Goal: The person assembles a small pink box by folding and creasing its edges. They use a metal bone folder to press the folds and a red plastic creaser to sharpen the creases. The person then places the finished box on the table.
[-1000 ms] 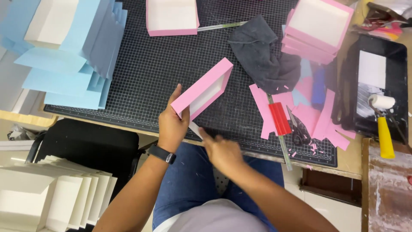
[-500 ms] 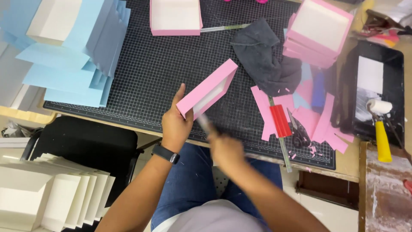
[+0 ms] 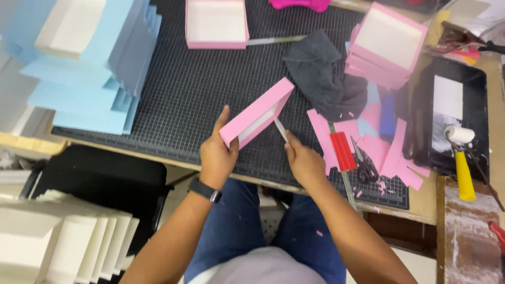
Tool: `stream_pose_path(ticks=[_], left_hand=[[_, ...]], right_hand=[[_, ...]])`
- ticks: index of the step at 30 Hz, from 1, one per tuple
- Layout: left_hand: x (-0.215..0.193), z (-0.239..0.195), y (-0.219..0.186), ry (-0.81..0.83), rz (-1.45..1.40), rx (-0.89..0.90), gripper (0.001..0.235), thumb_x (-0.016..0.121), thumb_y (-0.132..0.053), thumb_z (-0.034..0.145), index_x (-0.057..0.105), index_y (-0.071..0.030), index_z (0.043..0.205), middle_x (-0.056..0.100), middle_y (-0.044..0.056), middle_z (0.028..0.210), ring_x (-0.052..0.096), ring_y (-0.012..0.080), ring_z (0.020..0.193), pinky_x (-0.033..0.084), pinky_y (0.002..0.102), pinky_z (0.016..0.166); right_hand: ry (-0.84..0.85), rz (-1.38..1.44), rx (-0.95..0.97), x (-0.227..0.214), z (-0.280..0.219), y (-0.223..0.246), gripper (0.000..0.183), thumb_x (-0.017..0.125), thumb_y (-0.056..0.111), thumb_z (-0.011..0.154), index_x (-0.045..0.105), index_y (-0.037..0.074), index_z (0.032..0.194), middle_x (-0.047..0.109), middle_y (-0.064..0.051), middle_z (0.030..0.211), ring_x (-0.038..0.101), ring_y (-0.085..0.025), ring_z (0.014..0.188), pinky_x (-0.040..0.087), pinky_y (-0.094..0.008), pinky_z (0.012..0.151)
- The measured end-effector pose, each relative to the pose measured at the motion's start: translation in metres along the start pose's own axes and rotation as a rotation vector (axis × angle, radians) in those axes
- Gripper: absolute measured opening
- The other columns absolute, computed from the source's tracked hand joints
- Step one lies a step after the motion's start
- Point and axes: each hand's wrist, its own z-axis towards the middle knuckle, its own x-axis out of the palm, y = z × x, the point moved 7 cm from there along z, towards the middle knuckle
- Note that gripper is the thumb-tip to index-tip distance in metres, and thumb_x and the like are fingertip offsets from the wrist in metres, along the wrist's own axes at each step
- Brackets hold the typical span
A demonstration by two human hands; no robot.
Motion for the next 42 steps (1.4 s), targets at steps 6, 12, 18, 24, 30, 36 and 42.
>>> stream_pose_path(ticks=[6, 12, 18, 24, 30, 36, 42], left_hand=[[-0.001, -0.002, -0.001, 0.021, -0.004, -0.020, 0.072, 0.064, -0.012, 0.090, 0.044, -0.027, 0.158, 0.078, 0.018, 0.111, 0.073, 0.0455, 0.091, 0.059, 0.055, 0.074], [0.003, -0.003, 0.001, 0.042, 0.019, -0.014, 0.081, 0.069, -0.009, 0.086, 0.039, -0.025, 0.159, 0.072, 0.018, 0.128, 0.070, 0.0489, 0.097, 0.057, 0.061, 0.080], [0.012, -0.005, 0.021, 0.022, 0.024, -0.011, 0.073, 0.064, -0.012, 0.091, 0.042, -0.028, 0.159, 0.080, 0.017, 0.101, 0.074, 0.0441, 0.082, 0.060, 0.050, 0.069], [0.007, 0.000, 0.010, 0.025, 0.036, 0.003, 0.073, 0.064, -0.011, 0.091, 0.042, -0.024, 0.159, 0.078, 0.020, 0.083, 0.073, 0.0460, 0.074, 0.058, 0.053, 0.064], [0.009, 0.003, 0.012, 0.041, 0.005, -0.014, 0.076, 0.065, -0.010, 0.089, 0.040, -0.026, 0.159, 0.078, 0.023, 0.102, 0.072, 0.0497, 0.087, 0.058, 0.059, 0.071], [0.010, 0.002, 0.012, 0.040, 0.014, -0.027, 0.075, 0.065, -0.010, 0.089, 0.041, -0.026, 0.159, 0.078, 0.021, 0.109, 0.073, 0.0476, 0.089, 0.059, 0.057, 0.073], [0.020, 0.007, 0.021, 0.039, 0.038, 0.011, 0.079, 0.067, -0.011, 0.089, 0.038, -0.026, 0.160, 0.078, 0.017, 0.111, 0.074, 0.0445, 0.088, 0.060, 0.053, 0.072]], right_hand=[[0.092, 0.049, -0.199, 0.086, -0.037, 0.031, 0.032, 0.051, 0.032, 0.100, 0.069, 0.023, 0.124, 0.078, -0.016, 0.092, 0.076, -0.042, 0.095, 0.060, -0.055, 0.082], [-0.045, -0.162, -0.171, 0.075, -0.028, 0.025, 0.029, 0.046, 0.025, 0.103, 0.069, 0.021, 0.120, 0.078, -0.013, 0.083, 0.078, -0.035, 0.088, 0.061, -0.049, 0.078], [-0.171, -0.094, -0.157, 0.008, -0.004, 0.011, 0.044, 0.038, 0.034, 0.107, 0.052, 0.028, 0.149, 0.074, -0.024, 0.088, 0.076, -0.046, 0.088, 0.059, -0.059, 0.077], [-0.070, -0.216, -0.321, 0.046, -0.044, 0.060, 0.045, 0.035, 0.043, 0.108, 0.054, 0.033, 0.147, 0.075, -0.020, 0.097, 0.076, -0.047, 0.084, 0.061, -0.058, 0.071], [-0.198, -0.189, -0.131, 0.017, 0.012, 0.000, 0.048, 0.038, 0.046, 0.107, 0.046, 0.040, 0.154, 0.074, -0.019, 0.096, 0.077, -0.043, 0.090, 0.060, -0.054, 0.079], [-0.050, -0.134, -0.348, 0.073, -0.060, 0.058, 0.048, 0.036, 0.040, 0.108, 0.047, 0.033, 0.154, 0.074, -0.021, 0.091, 0.077, -0.045, 0.079, 0.060, -0.055, 0.067], [-0.227, -0.103, -0.134, 0.002, 0.006, 0.008, 0.047, 0.039, 0.038, 0.108, 0.049, 0.029, 0.153, 0.074, -0.024, 0.086, 0.076, -0.045, 0.087, 0.059, -0.057, 0.079]])
